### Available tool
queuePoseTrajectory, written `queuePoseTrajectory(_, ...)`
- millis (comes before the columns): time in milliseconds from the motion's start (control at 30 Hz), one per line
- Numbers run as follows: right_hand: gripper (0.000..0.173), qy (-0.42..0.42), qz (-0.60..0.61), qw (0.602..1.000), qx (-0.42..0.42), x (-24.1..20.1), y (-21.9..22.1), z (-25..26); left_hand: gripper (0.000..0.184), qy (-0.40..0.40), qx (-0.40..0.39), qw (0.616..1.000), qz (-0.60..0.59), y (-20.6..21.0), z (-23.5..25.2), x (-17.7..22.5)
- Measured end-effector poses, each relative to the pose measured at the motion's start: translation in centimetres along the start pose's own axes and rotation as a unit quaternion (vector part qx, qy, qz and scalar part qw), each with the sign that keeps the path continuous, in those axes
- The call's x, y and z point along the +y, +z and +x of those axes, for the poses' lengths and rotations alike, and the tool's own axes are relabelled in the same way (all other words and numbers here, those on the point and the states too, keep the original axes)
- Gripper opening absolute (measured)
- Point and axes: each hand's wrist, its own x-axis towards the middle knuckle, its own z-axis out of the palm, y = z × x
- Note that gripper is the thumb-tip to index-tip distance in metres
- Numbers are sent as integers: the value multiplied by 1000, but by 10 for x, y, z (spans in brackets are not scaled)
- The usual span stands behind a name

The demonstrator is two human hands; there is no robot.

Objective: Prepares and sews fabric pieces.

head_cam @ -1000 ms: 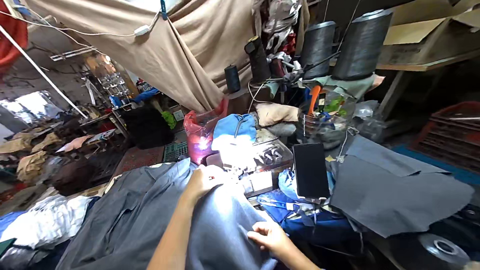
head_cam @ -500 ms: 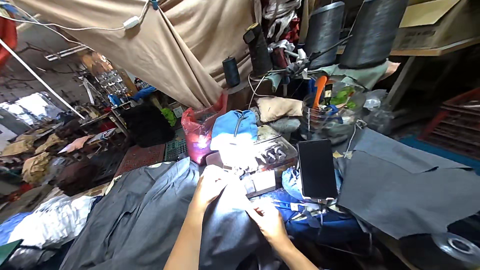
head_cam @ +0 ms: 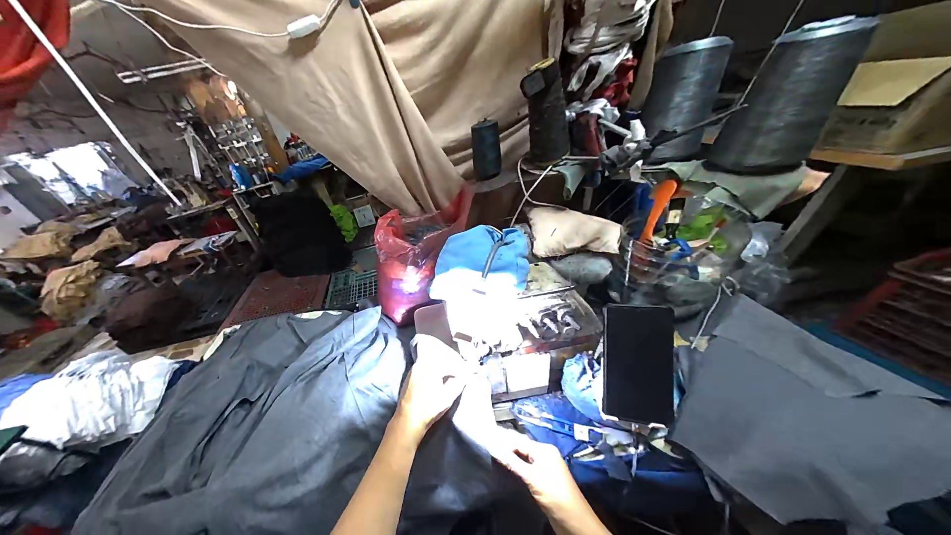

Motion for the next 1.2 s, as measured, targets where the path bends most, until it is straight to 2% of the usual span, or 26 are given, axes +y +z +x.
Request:
queuePoseTrajectory(133,8,11,14,1000,-5,-3,-1,1,25,-41,17,999,9,5,0,0)
queuePoseTrajectory(300,16,3,13,1000,-10,-9,1,14,27,-73,27,997,19,2,9,0)
queuePoseTrajectory(533,11,4,3,1000,-9,-21,3,20,35,-133,6,990,51,0,21,6)
queuePoseTrajectory(733,14,11,-12,999,33,-25,11,24,37,-155,34,986,57,-1,27,6)
queuePoseTrajectory(800,16,2,-19,999,44,-29,15,36,47,-215,1,973,85,-12,39,22)
queuePoseTrajectory(867,17,-5,-13,997,70,-34,21,49,40,-254,-14,963,91,-22,51,49)
queuePoseTrajectory(1000,11,35,39,989,137,-46,36,60,33,-194,35,968,157,-12,61,39)
queuePoseTrajectory(1100,12,50,33,988,143,-52,38,63,39,-231,-57,948,210,-26,67,49)
queuePoseTrajectory(1133,13,57,34,988,138,-52,37,63,41,-246,-78,938,232,-23,71,39)
queuePoseTrajectory(1200,13,62,27,990,127,-49,34,62,39,-203,20,947,249,-4,74,-14)
